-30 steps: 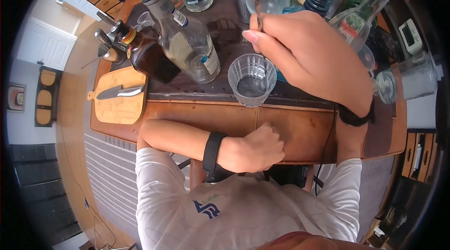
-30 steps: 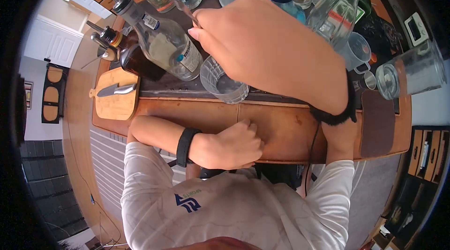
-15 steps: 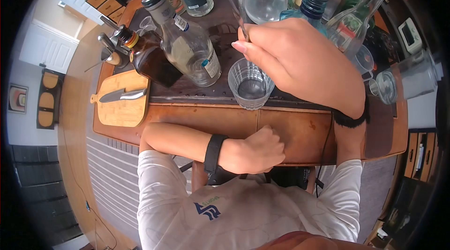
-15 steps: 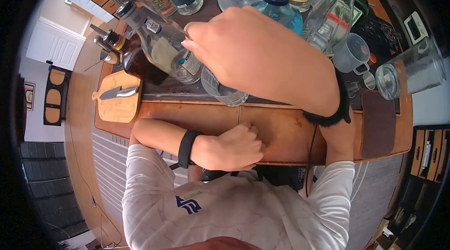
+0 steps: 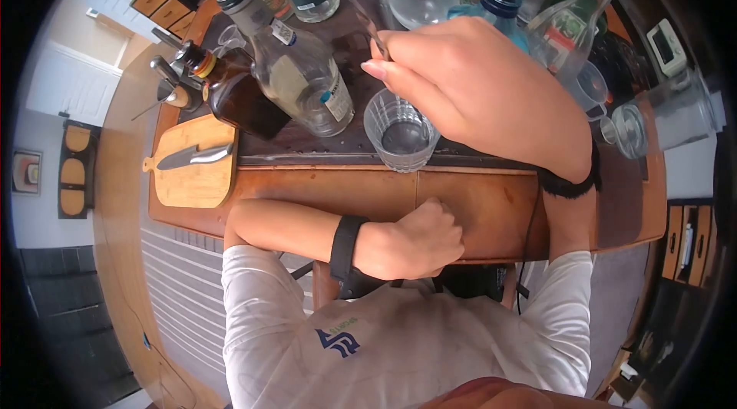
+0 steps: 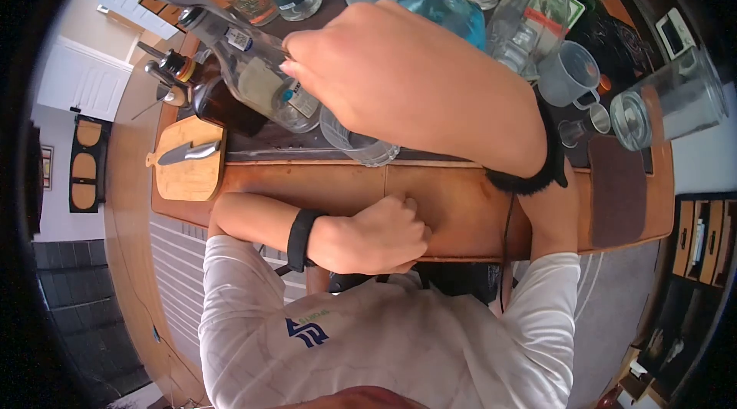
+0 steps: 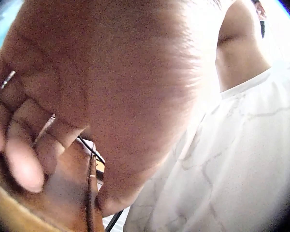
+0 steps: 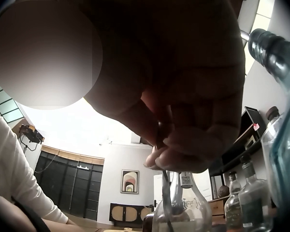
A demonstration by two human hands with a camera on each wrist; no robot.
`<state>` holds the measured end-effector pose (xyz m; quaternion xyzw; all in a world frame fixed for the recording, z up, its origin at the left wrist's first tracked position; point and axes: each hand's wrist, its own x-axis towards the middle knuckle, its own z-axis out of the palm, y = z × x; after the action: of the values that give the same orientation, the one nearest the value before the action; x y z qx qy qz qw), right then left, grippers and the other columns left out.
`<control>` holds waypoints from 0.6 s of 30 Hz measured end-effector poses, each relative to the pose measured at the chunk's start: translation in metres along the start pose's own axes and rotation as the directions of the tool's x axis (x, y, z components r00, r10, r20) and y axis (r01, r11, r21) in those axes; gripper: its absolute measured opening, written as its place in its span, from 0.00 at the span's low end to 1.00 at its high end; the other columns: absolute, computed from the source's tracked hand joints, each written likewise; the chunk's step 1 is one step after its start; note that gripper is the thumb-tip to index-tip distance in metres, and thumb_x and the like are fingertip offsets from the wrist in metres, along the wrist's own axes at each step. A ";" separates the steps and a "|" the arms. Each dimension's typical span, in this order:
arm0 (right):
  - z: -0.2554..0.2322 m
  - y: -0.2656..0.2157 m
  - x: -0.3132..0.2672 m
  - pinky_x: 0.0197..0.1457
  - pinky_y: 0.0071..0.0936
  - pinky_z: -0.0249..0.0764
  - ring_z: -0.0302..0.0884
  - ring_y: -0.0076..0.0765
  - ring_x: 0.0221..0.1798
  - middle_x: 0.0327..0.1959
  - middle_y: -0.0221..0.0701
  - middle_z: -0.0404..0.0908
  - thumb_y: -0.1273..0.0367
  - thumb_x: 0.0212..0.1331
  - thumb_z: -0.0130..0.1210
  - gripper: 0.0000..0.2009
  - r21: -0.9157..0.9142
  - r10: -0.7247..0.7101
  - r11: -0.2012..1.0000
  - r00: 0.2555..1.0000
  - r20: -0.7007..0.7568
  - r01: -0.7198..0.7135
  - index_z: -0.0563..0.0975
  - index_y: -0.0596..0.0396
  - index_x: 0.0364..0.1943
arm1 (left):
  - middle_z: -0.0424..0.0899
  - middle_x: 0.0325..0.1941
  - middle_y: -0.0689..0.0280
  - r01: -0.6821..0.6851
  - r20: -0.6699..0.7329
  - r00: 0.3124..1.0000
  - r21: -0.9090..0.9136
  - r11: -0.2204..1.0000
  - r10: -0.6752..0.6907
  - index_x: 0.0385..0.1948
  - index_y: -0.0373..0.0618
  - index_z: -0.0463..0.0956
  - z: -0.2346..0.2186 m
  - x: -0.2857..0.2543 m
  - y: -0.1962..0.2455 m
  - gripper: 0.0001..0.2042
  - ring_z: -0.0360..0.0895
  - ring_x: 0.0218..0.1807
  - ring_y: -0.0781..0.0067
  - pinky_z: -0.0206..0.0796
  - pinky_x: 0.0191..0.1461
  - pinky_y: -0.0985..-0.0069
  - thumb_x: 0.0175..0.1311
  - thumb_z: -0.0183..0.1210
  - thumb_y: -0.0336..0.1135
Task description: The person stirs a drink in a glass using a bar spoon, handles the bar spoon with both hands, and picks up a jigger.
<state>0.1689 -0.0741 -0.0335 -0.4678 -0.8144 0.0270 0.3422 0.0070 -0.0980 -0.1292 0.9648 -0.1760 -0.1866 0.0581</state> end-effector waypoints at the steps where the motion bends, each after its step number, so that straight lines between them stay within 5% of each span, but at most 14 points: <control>1: -0.001 0.001 0.000 0.30 0.44 0.64 0.71 0.58 0.26 0.21 0.47 0.70 0.66 0.71 0.54 0.13 -0.005 -0.005 1.000 1.000 0.000 0.005 0.75 0.62 0.30 | 0.82 0.23 0.67 0.006 -0.003 1.000 0.003 1.000 -0.006 0.25 0.43 0.82 0.000 -0.001 0.000 0.17 0.78 0.33 0.65 0.64 0.35 0.70 0.61 0.63 0.48; 6: -0.009 0.004 0.001 0.28 0.40 0.63 0.70 0.52 0.23 0.20 0.43 0.70 0.66 0.72 0.54 0.13 -0.001 0.019 1.000 1.000 0.009 -0.019 0.76 0.61 0.30 | 0.82 0.22 0.65 -0.027 -0.017 0.999 0.023 0.999 0.028 0.26 0.42 0.81 0.001 -0.004 -0.002 0.16 0.77 0.33 0.65 0.64 0.35 0.71 0.60 0.63 0.48; 8: -0.015 0.001 0.002 0.29 0.46 0.71 0.75 0.56 0.25 0.19 0.47 0.74 0.64 0.67 0.55 0.14 0.000 0.047 0.999 0.999 0.025 -0.047 0.78 0.59 0.26 | 0.82 0.22 0.65 -0.009 -0.049 0.999 0.034 0.999 0.011 0.26 0.42 0.81 0.002 -0.005 -0.001 0.16 0.77 0.33 0.65 0.64 0.35 0.71 0.60 0.63 0.48; 9: -0.024 -0.003 0.000 0.28 0.33 0.66 0.73 0.40 0.23 0.21 0.39 0.75 0.67 0.72 0.53 0.15 -0.033 0.036 0.999 0.995 0.092 -0.033 0.78 0.63 0.29 | 0.82 0.22 0.66 -0.003 -0.043 0.999 0.036 0.999 0.005 0.26 0.42 0.81 0.002 -0.004 -0.001 0.16 0.77 0.33 0.65 0.64 0.35 0.71 0.59 0.64 0.47; 13: -0.055 -0.014 0.017 0.23 0.35 0.65 0.70 0.47 0.15 0.12 0.40 0.72 0.67 0.70 0.54 0.18 0.173 0.090 0.973 0.945 0.314 -0.151 0.76 0.62 0.21 | 0.82 0.21 0.66 -0.011 -0.042 0.999 0.030 1.000 0.012 0.26 0.42 0.81 0.006 -0.002 -0.001 0.16 0.77 0.33 0.65 0.64 0.35 0.71 0.59 0.64 0.47; 15: -0.054 -0.026 0.012 0.26 0.43 0.63 0.64 0.57 0.18 0.13 0.43 0.66 0.68 0.70 0.51 0.19 0.036 -0.012 0.999 0.996 0.086 0.009 0.70 0.61 0.19 | 0.82 0.21 0.66 -0.005 -0.032 0.999 0.018 1.000 0.006 0.26 0.42 0.81 0.006 -0.002 -0.001 0.16 0.77 0.33 0.65 0.64 0.35 0.70 0.58 0.65 0.47; 18: -0.058 -0.031 0.015 0.25 0.42 0.64 0.67 0.53 0.18 0.14 0.42 0.68 0.67 0.70 0.51 0.17 -0.017 -0.088 0.996 0.995 -0.054 0.087 0.72 0.60 0.21 | 0.82 0.21 0.66 -0.005 -0.036 0.999 0.019 1.000 0.005 0.26 0.42 0.81 0.004 -0.003 -0.001 0.16 0.78 0.33 0.65 0.64 0.35 0.71 0.58 0.65 0.47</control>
<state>0.1748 -0.0956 0.0304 -0.4347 -0.8246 -0.0067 0.3620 0.0027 -0.0965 -0.1319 0.9681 -0.1790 -0.1672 0.0527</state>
